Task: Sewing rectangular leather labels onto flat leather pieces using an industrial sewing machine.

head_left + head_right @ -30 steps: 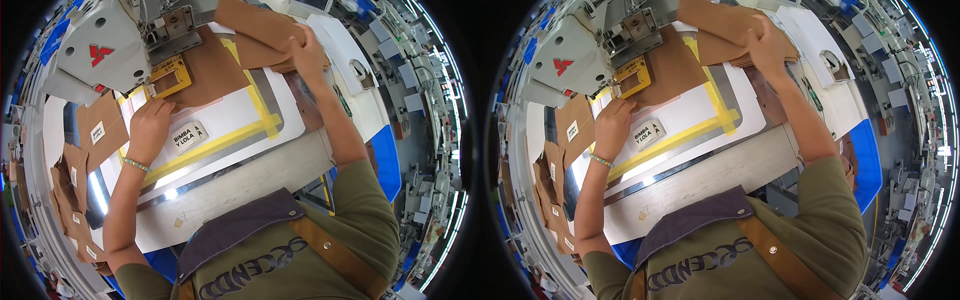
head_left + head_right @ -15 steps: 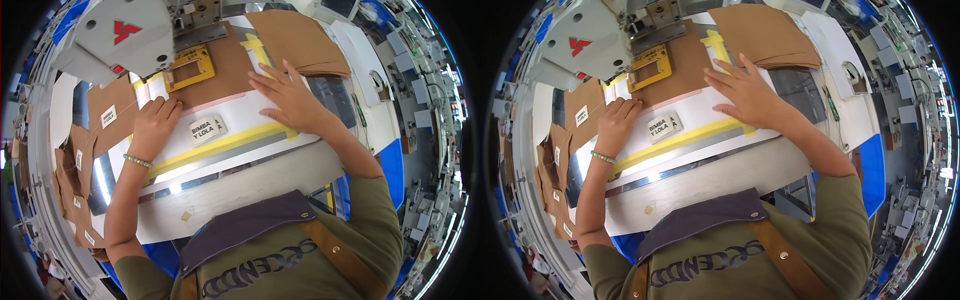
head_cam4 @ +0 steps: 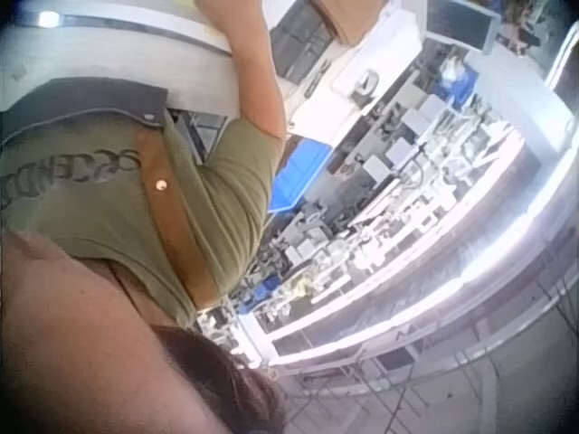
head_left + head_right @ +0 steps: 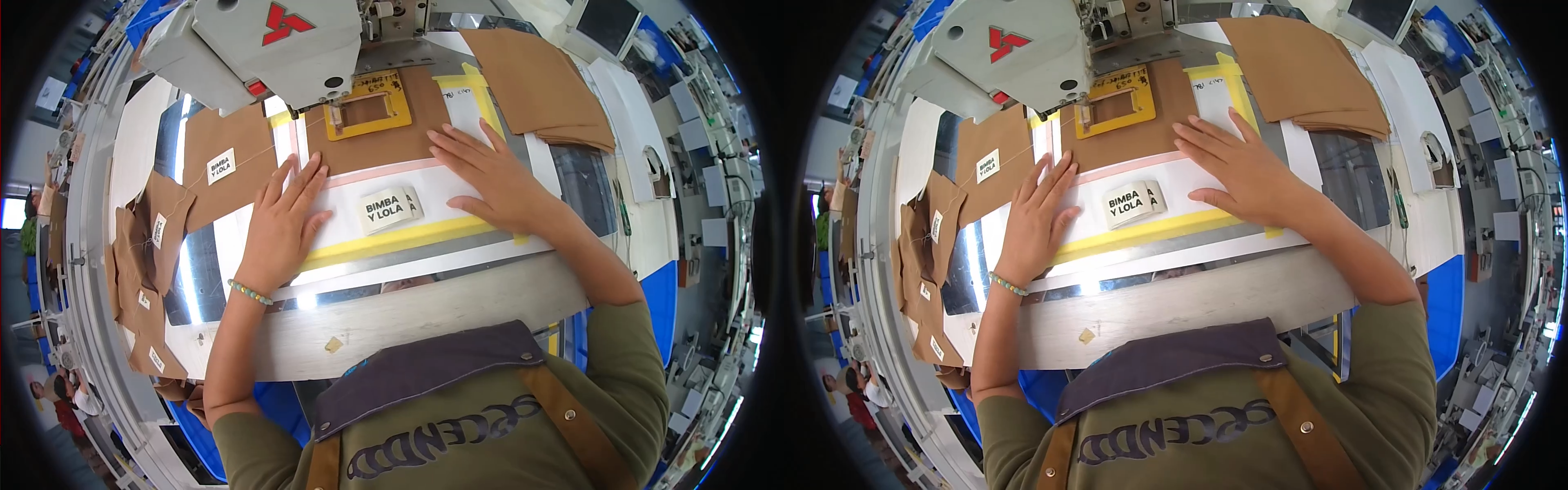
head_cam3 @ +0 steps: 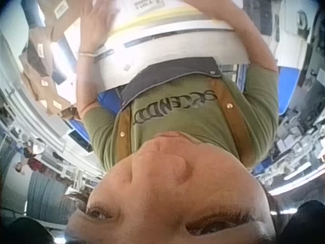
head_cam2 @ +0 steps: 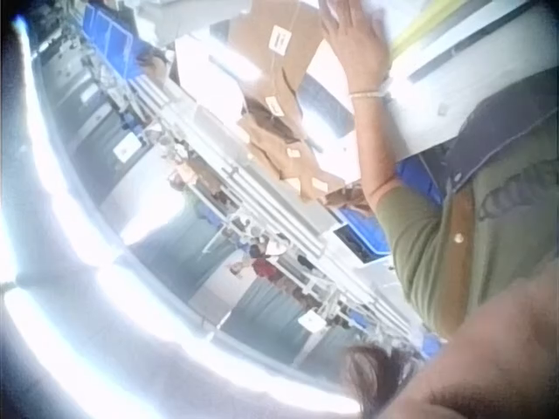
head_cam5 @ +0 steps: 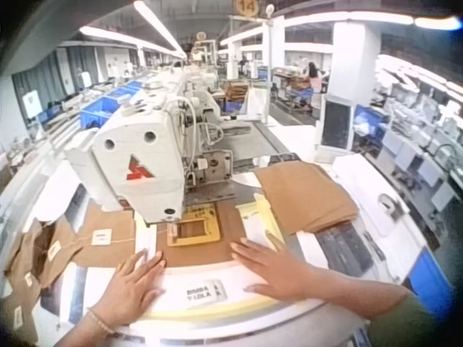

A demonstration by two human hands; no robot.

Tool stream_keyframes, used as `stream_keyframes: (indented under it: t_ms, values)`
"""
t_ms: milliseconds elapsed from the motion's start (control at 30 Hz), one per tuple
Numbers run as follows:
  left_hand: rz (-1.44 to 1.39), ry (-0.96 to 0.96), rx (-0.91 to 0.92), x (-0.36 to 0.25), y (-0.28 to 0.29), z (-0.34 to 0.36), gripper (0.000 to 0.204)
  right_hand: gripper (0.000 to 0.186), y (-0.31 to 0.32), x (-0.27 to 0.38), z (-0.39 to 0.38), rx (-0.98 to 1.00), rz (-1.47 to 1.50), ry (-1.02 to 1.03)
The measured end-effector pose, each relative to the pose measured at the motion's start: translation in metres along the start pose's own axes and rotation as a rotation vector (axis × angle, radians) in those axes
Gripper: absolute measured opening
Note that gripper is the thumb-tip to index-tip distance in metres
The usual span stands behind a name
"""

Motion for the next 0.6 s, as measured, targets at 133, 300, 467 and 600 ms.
stream_keyframes:
  t_ms: [133, 300, 467, 600]
  values:
    - [-0.018, 0.029, 0.005, 0.006, -0.001, -0.004, 0.061, 0.074, 0.001, 0.003, 0.002, -0.004, -0.054, 0.019]
    - [-0.071, 0.015, -0.004, 0.005, 0.002, -0.004, 0.062, 0.077, 0.002, 0.009, 0.008, 0.004, 0.019, 0.073]
    - [-0.057, 0.002, 0.022, 0.002, 0.001, -0.002, 0.062, 0.079, 0.001, 0.012, 0.013, 0.029, 0.052, 0.093]
    - [-0.006, 0.019, 0.04, 0.005, 0.0, -0.004, 0.061, 0.078, 0.001, 0.015, 0.017, 0.017, 0.075, 0.109]
Point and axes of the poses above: each hand's wrist, its own z-axis towards the middle knuckle, its own y-axis out of the back of the hand, x = y × z, the point moved 7 cm from there along z, towards the middle knuckle, and after that the axes turned 11 degrees about x, right-handed, at the moved point
